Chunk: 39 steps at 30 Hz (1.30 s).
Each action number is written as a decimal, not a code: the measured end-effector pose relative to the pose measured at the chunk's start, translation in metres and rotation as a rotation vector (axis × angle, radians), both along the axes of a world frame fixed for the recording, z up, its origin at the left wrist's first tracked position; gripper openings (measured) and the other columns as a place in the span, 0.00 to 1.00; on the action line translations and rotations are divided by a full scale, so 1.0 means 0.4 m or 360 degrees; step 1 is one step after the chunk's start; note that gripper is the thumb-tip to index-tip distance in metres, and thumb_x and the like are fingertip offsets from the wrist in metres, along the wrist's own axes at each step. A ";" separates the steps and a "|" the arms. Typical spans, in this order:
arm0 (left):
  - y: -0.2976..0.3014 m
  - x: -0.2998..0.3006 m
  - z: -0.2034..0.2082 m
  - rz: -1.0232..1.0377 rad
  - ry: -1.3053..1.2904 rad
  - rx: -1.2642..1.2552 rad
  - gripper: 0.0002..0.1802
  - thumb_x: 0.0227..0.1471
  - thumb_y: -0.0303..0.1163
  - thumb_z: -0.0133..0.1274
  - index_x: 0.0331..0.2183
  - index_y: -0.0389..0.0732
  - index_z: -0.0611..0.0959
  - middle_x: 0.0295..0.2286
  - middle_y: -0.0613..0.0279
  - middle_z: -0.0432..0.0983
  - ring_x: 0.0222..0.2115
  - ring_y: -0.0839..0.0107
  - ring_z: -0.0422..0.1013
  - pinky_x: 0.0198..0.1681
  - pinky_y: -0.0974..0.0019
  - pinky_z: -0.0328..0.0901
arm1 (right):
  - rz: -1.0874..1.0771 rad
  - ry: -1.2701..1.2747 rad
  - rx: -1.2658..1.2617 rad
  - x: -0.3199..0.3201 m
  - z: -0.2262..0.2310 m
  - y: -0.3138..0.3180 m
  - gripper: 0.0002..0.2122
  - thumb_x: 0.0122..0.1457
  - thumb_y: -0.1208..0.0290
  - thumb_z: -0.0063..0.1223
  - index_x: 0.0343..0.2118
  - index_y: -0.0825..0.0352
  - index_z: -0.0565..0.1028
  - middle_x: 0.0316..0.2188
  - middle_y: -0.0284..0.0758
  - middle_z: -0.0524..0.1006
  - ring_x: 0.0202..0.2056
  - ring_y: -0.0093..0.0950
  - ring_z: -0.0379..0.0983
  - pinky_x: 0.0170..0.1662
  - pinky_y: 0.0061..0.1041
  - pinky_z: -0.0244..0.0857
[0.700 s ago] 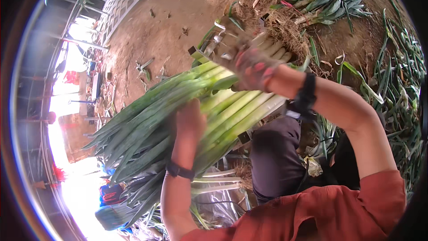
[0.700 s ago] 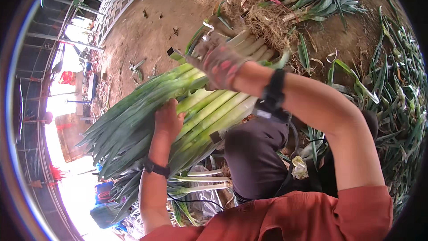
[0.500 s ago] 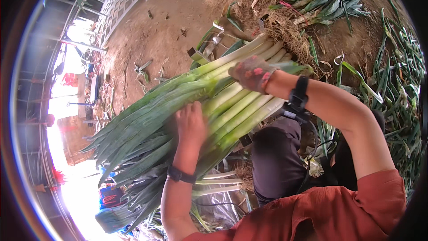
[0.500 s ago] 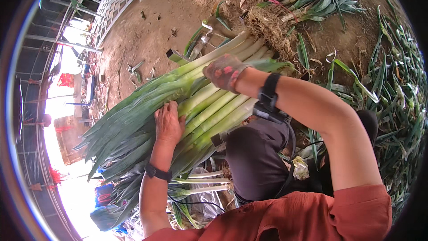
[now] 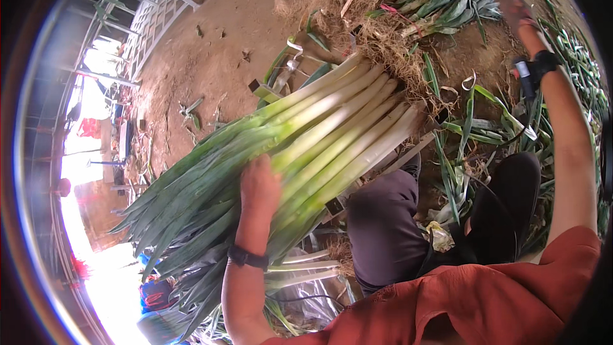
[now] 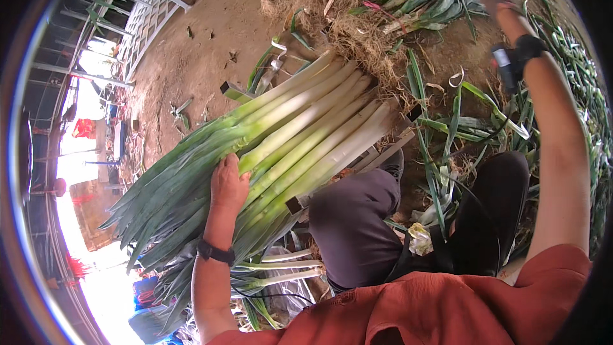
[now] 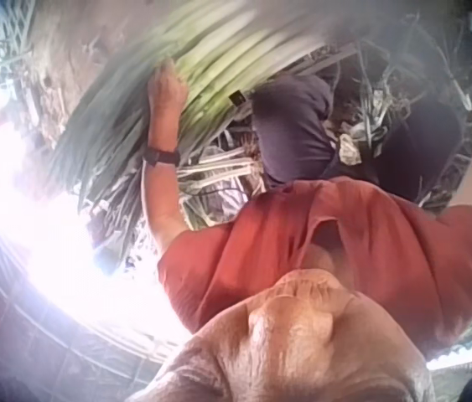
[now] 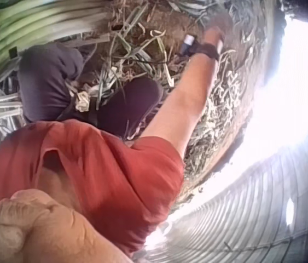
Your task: Cleaning, trimming, and bundling leeks in an agricultural setting.
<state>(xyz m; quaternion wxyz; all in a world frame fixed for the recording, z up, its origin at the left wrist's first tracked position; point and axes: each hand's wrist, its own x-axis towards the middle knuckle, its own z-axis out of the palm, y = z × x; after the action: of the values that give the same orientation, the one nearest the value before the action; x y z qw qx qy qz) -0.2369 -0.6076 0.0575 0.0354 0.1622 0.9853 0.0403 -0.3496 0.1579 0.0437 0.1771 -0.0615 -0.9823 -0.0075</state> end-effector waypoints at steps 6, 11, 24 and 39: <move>-0.020 0.018 0.021 0.0182 -0.0051 -0.0094 0.21 0.42 0.30 0.55 0.40 0.35 0.69 0.37 0.43 0.69 0.37 0.47 0.68 0.39 0.55 0.63 | -0.1028 -0.0303 0.0232 0.214 0.101 0.179 0.22 0.52 0.61 0.49 0.46 0.71 0.66 0.38 0.48 0.73 0.41 0.42 0.71 0.46 0.37 0.62; -0.002 0.000 0.015 0.0067 0.0015 -0.0258 0.22 0.45 0.33 0.54 0.42 0.36 0.70 0.37 0.46 0.70 0.37 0.50 0.68 0.39 0.55 0.63 | -0.0575 -0.0411 -0.0025 0.302 0.071 -0.212 0.22 0.51 0.61 0.51 0.45 0.71 0.67 0.42 0.47 0.72 0.42 0.43 0.70 0.46 0.36 0.62; 0.009 0.052 0.042 -0.0234 0.0453 -0.0398 0.21 0.43 0.31 0.55 0.40 0.36 0.69 0.36 0.54 0.70 0.38 0.59 0.67 0.46 0.56 0.55 | 0.0980 -0.0258 -0.0451 0.162 -0.102 -1.015 0.23 0.53 0.59 0.46 0.53 0.58 0.65 0.51 0.42 0.64 0.50 0.38 0.63 0.52 0.33 0.60; 0.013 0.041 0.054 -0.0200 0.0336 -0.0423 0.20 0.43 0.32 0.55 0.39 0.35 0.72 0.34 0.53 0.72 0.35 0.61 0.69 0.48 0.53 0.53 | 0.0908 -0.0928 -0.0174 0.098 -0.109 -1.179 0.20 0.56 0.68 0.36 0.53 0.49 0.63 0.51 0.34 0.65 0.50 0.35 0.65 0.48 0.36 0.63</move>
<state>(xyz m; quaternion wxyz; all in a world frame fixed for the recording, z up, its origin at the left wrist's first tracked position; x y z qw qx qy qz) -0.2203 -0.6022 0.0790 -0.0446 0.2206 0.9681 -0.1099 -0.3103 -0.3138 0.0000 -0.1172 0.2087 -0.9679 0.0770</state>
